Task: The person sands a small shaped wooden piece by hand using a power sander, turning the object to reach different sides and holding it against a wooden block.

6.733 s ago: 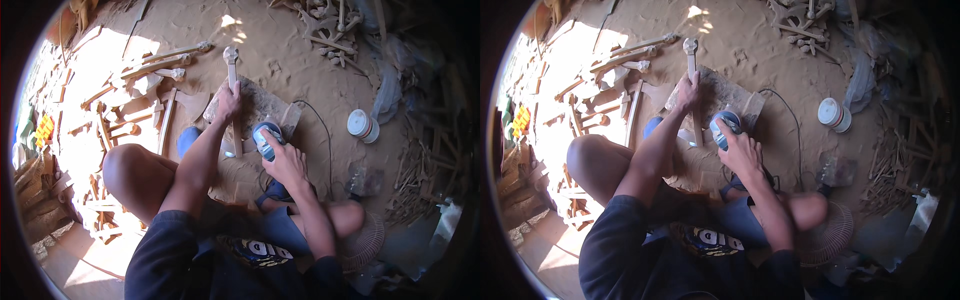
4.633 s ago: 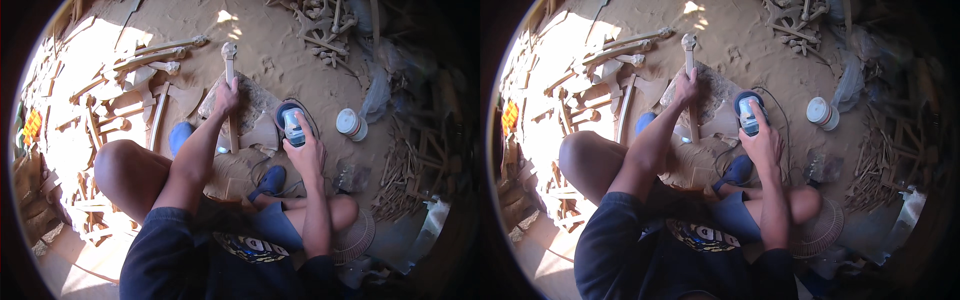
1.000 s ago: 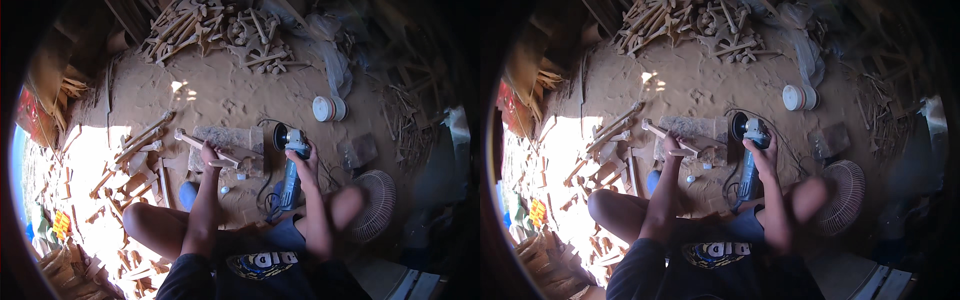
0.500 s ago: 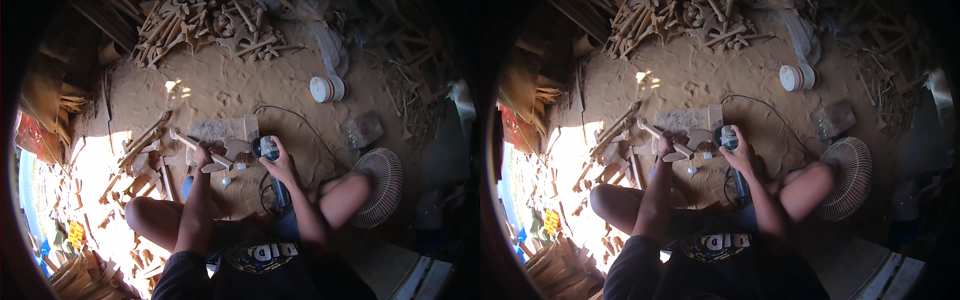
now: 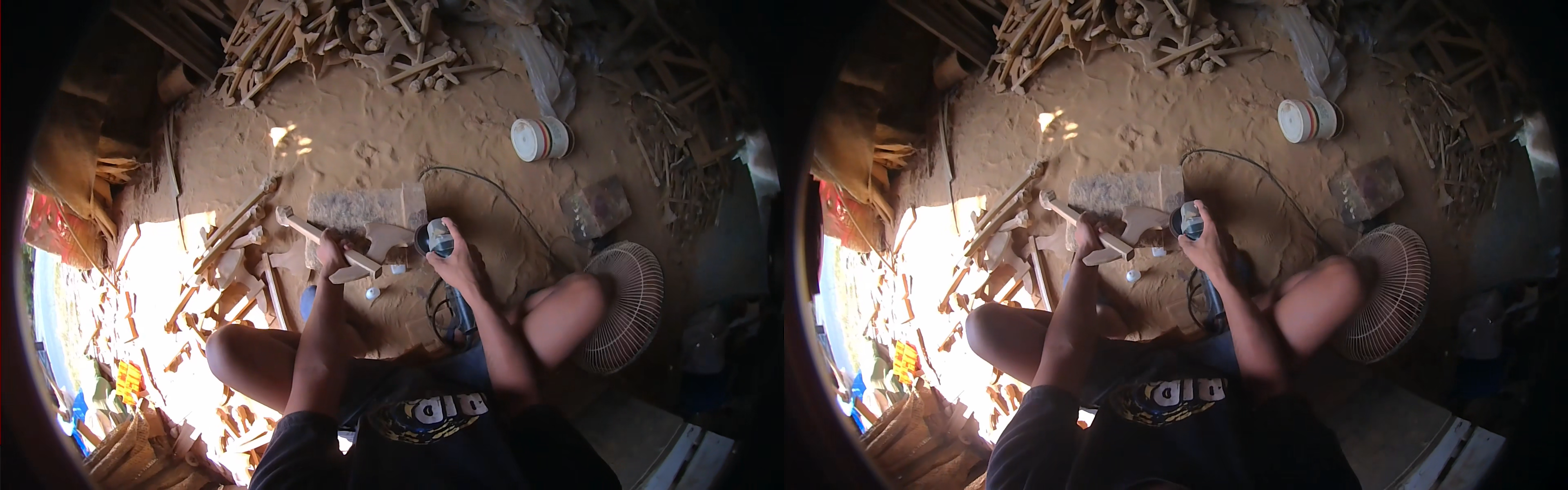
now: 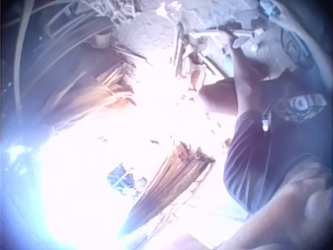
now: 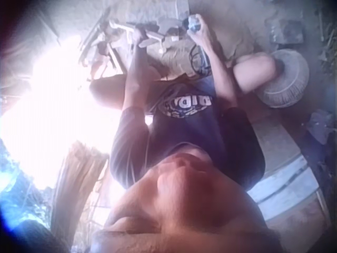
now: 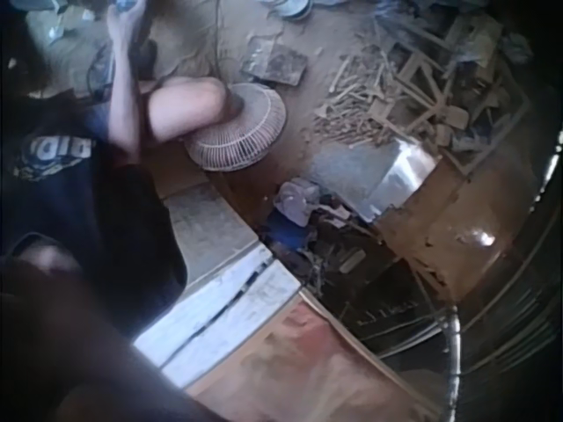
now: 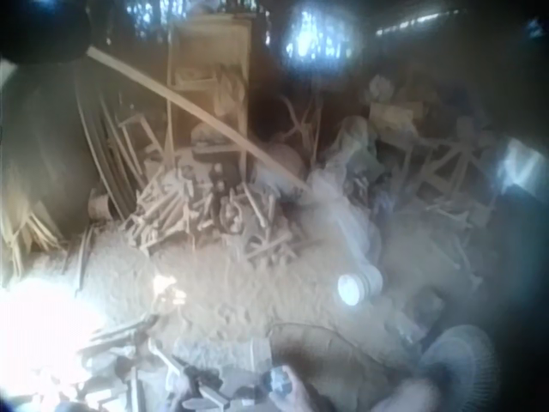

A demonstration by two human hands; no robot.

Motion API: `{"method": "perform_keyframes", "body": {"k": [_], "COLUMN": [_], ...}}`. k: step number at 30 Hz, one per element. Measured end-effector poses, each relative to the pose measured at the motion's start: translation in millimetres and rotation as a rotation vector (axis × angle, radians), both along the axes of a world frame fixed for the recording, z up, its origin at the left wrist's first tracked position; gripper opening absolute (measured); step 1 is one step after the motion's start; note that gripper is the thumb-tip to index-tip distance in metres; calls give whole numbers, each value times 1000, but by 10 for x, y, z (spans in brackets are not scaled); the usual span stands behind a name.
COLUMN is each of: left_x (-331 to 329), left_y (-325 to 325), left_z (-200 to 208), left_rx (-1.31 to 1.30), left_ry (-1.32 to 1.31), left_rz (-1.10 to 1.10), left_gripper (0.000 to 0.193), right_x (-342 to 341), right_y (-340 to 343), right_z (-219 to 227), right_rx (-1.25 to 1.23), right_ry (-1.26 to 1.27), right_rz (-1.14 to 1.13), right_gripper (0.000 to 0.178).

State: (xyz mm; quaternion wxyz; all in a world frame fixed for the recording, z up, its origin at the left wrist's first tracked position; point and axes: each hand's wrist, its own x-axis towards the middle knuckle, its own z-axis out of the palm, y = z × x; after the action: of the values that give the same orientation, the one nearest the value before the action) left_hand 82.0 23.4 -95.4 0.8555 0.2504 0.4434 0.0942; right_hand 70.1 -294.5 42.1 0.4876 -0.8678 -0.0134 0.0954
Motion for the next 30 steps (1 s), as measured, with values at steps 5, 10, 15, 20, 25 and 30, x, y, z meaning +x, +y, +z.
{"method": "perform_keyframes", "body": {"k": [5, 10, 15, 20, 25, 30], "left_x": [-68, -28, -32, -64, -66, -37], "left_y": [48, -21, -98, -38, 11, -123], "left_z": [51, 85, 110, 100, 111, 249], "left_rx": [21, 4, -39, -43, 9, 4], "left_ry": [-3, -3, -28, -17, -20, 56], "left_rz": [21, -10, -8, 10, -2, 36], "left_gripper": [23, 25, 31, 33, 31, 29], "right_x": [-11, 86, 162, 157, 47, -5], "right_y": [119, 39, 39, 0, 31, -15], "right_z": [345, 47, -157, 36, 264, 94], "right_rx": [-206, 11, -6, -237, -204, -32], "right_ry": [168, 18, -109, 3, 18, -139], "right_rz": [-10, 85, 57, -12, -90, -66], "right_gripper": [89, 90, 89, 88, 87, 86]}}
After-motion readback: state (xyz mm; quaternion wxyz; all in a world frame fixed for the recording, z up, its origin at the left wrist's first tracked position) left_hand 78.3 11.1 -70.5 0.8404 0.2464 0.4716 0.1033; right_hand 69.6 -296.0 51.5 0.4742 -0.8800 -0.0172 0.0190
